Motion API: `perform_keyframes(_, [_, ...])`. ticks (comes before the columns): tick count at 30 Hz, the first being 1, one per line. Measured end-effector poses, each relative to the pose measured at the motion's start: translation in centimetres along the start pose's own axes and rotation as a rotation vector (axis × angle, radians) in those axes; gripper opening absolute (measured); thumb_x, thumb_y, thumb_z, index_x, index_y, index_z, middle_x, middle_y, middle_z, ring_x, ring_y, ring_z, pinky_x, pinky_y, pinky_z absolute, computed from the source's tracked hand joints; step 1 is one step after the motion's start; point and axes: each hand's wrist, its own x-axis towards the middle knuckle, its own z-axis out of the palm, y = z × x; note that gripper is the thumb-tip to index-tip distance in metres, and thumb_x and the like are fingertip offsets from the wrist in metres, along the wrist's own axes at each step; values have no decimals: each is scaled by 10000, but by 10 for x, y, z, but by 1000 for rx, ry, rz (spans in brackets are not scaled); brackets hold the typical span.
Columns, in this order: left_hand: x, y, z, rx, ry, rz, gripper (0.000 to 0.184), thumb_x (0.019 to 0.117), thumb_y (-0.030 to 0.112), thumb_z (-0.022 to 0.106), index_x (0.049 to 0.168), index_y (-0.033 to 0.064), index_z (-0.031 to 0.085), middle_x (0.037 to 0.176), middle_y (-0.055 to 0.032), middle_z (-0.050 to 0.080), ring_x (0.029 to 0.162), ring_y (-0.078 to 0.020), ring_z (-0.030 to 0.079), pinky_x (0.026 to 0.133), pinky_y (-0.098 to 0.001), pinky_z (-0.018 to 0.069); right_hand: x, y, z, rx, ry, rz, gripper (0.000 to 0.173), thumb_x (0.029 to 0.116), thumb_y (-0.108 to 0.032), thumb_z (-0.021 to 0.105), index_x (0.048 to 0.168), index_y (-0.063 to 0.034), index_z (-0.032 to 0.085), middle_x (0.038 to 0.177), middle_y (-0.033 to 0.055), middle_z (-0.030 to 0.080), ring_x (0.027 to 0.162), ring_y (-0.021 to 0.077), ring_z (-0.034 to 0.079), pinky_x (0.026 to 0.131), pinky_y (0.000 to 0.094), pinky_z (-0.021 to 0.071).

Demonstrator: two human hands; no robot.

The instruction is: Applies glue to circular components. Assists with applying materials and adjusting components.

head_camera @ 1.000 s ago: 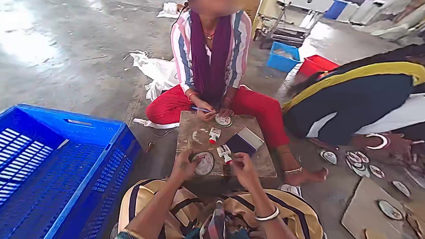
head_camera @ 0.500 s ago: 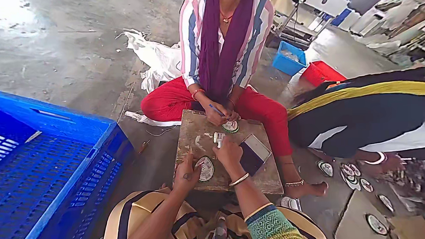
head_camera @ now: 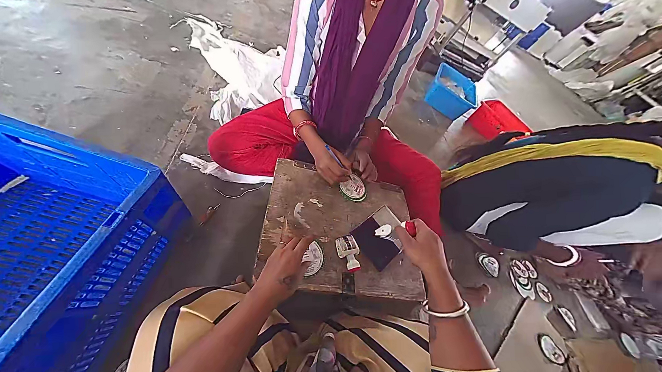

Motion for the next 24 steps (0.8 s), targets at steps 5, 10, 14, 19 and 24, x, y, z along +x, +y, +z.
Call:
perform_keyframes(5, [2, -5, 2, -1, -48, -37, 598, 975, 68, 652, 1534, 50, 440, 1419, -188, 598, 1382, -389, 501, 1155, -503, 378, -3, -17, 9, -11, 66, 33, 370, 1025, -274, 608, 1243, 24, 600, 1048, 256, 680, 1025, 419, 658, 881, 602, 475])
perform_keyframes(10, [1, -5, 1, -21, -9, -32, 610, 968, 78, 667, 1529, 20, 435, 1404, -184, 615, 1360, -392, 520, 1150, -504, 382, -7, -25, -2, 5, 117, 4, 304, 1035, -248, 595, 1192, 11, 619, 989, 250, 676, 974, 422, 657, 842, 615, 469])
perform_keyframes(14, [-1, -7, 5, -42, 67, 19, 603, 947, 77, 695, 1505, 15, 474, 1350, -178, 655, 1313, -390, 566, 1126, -501, 414, -5, -28, 13, -19, 57, 37, 385, 1049, -260, 567, 1285, 44, 570, 1095, 289, 669, 1062, 455, 651, 904, 635, 471])
perform_keyframes(19, [1, -2, -2, -48, -9, -23, 643, 952, 87, 697, 1537, 39, 434, 1399, -172, 618, 1346, -380, 532, 1141, -493, 396, 7, -27, 38, -85, -52, 111, 397, 1064, -264, 544, 1321, 38, 540, 1178, 276, 661, 1140, 424, 643, 962, 586, 473])
perform_keyframes(24, [2, -5, -6, -73, -74, -25, 743, 936, 84, 717, 1579, 40, 347, 1434, -198, 581, 1374, -393, 500, 1157, -501, 373, -5, -25, 25, -16, 9, 49, 430, 1063, -277, 543, 1344, 48, 552, 1168, 290, 663, 1125, 428, 641, 970, 609, 458])
